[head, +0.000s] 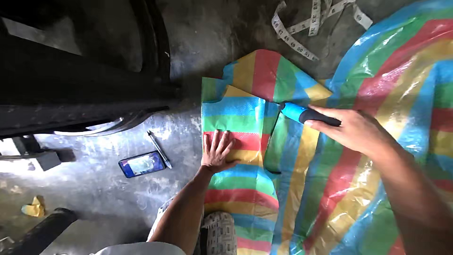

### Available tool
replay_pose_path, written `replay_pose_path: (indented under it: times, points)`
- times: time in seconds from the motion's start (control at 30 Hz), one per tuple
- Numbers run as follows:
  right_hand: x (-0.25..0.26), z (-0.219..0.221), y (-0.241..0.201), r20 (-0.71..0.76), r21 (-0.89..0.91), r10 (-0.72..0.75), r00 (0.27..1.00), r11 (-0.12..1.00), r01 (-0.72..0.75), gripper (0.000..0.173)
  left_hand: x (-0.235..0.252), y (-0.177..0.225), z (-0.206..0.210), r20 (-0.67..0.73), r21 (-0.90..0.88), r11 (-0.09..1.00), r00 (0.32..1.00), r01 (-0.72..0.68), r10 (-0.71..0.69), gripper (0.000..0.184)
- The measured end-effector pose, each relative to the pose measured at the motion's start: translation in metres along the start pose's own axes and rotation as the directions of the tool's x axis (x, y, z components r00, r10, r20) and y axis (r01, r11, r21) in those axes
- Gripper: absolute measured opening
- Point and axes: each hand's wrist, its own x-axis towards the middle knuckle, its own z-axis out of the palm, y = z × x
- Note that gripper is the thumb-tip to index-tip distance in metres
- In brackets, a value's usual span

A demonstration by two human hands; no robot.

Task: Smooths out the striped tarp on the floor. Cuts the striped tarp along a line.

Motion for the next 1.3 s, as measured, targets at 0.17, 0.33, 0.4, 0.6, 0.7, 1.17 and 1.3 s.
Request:
replay_pose_path:
  times: [0.17, 0.33, 0.4, 0.6, 0.7, 1.17, 1.3]
  points:
    - [0.006, 0.004, -0.015, 0.001, 0.013, 0.021, 1.000, 1.000, -0.021, 0.055, 0.000, 0.000, 0.000, -0.011, 0.014, 1.000, 1.000, -0.002, 0.002, 0.078]
    - [0.013, 0.009, -0.031, -0.025, 0.035, 0.019, 1.000, 0.999, -0.019, 0.056, 0.000, 0.001, 0.000, -0.013, 0.002, 1.000, 1.000, 0.006, -0.006, 0.076]
    - [0.016, 0.012, -0.038, -0.037, 0.035, 0.008, 0.999, 0.999, -0.007, 0.055, 0.000, 0.000, 0.002, -0.029, 0.011, 1.000, 1.000, 0.003, -0.003, 0.076]
    - [0.027, 0.018, -0.058, -0.062, 0.049, -0.035, 0.997, 0.998, 0.038, 0.055, 0.001, 0.000, 0.000, -0.022, 0.001, 1.000, 1.000, 0.001, -0.001, 0.077]
    - [0.033, 0.021, -0.067, -0.085, 0.064, -0.069, 0.994, 0.995, 0.075, 0.054, 0.001, 0.001, -0.001, -0.022, 0.009, 1.000, 1.000, 0.007, -0.007, 0.077]
    - [0.076, 0.039, -0.141, -0.124, 0.093, -0.085, 0.989, 0.991, 0.097, 0.055, 0.001, -0.001, -0.004, 0.017, -0.019, 1.000, 1.000, 0.015, -0.014, 0.078]
    - [0.088, 0.061, -0.161, -0.226, 0.262, -0.035, 0.974, 0.960, 0.095, 0.058, 0.002, 0.001, -0.001, -0.013, -0.007, 1.000, 1.000, 0.010, -0.010, 0.079]
